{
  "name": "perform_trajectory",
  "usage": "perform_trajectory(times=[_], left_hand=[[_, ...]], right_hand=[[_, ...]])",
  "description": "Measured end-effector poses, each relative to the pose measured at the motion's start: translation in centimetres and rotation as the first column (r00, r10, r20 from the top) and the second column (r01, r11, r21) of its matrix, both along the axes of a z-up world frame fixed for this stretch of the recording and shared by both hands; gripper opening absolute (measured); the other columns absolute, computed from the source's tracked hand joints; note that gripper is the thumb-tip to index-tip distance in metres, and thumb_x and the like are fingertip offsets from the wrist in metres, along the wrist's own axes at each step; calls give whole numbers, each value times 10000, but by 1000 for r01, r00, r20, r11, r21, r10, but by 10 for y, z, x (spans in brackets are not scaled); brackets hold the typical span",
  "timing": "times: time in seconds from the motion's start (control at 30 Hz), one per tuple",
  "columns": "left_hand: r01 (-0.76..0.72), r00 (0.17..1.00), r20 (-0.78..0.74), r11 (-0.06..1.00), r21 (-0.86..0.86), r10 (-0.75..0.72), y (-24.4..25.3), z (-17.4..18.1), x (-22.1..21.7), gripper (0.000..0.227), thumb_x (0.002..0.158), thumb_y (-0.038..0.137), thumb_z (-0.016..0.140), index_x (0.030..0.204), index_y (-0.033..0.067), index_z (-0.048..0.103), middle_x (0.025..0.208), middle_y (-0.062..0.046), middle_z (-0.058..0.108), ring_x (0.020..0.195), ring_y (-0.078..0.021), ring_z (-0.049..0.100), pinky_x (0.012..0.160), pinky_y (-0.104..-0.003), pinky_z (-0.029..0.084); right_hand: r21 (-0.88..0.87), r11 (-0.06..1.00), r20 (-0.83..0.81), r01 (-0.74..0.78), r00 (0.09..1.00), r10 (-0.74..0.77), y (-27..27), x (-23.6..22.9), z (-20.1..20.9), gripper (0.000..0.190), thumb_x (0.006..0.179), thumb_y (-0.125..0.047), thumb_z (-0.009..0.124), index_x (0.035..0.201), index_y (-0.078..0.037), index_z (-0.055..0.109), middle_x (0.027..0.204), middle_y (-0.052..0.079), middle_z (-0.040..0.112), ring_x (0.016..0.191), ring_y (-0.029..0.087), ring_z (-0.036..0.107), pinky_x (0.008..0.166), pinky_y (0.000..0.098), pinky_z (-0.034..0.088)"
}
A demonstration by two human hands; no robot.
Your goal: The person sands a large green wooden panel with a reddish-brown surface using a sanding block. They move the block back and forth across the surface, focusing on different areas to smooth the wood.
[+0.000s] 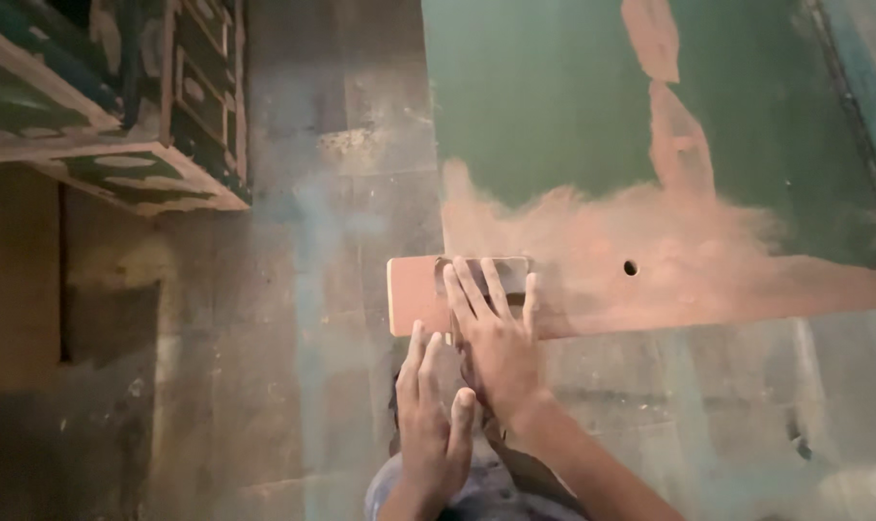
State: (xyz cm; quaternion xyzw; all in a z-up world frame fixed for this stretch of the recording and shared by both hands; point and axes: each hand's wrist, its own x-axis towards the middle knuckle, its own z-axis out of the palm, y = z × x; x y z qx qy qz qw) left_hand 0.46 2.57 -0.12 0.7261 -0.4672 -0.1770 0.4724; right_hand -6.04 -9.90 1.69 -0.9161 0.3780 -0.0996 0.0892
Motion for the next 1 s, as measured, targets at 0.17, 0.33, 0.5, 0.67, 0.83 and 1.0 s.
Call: perform_trajectory(times=[0.17,0.33,0.5,0.67,0.83,1.0], left_hand=[[-28,999,13,998,-53,29,1,6,5,628,1059,349,492,1533,-49,386,1661,-286,310,1519,-442,339,1222,-506,269],[4,1000,4,1000,18,-4,3,8,0,626,1061,357,470,1537,-42,398,1663,-286,308,1515,-432,334,1222,-506,255],[15,999,51,1000,-20,-14,4,11,2,639,1074,378,467,1549,-40,376,1663,-283,316,1533,-428,334,1238,-509,252],[6,998,55,1000,8,-6,10,14,6,643,1067,385,471,1547,-35,386,1660,-288,324,1533,-431,334,1230,-514,257],[8,997,71,1000,-26,-6,9,17,8,642,1070,381,484,1539,-48,392,1652,-289,329,1530,-434,337,1234,-515,255],[64,988,141,998,16,-66,8,16,14,623,1055,357,492,1520,-50,415,1631,-272,374,1526,-431,345,1232,-510,253]], right_hand=[[-41,998,118,-41,992,45,34,-26,12,782,834,-199,589,1566,-113,328,1598,60,396,1494,280,293,1177,692,79],[39,999,26,12,1000,-13,-3,-8,7,861,759,-156,618,1568,-104,328,1606,46,384,1511,290,267,1184,703,70],[92,994,99,-55,994,46,29,-29,10,918,702,-137,644,1565,-106,334,1624,73,350,1517,333,267,1178,709,64],[14,999,49,53,997,-54,4,-49,3,833,813,-196,655,1587,-135,353,1635,50,367,1515,318,287,1211,682,74],[21,999,-23,25,999,-25,33,-18,-6,860,769,-209,636,1567,-95,338,1645,107,331,1516,323,286,1193,679,87],[75,994,81,85,993,-91,20,-62,3,856,731,-194,638,1555,-140,410,1638,40,327,1526,274,268,1205,666,80]])
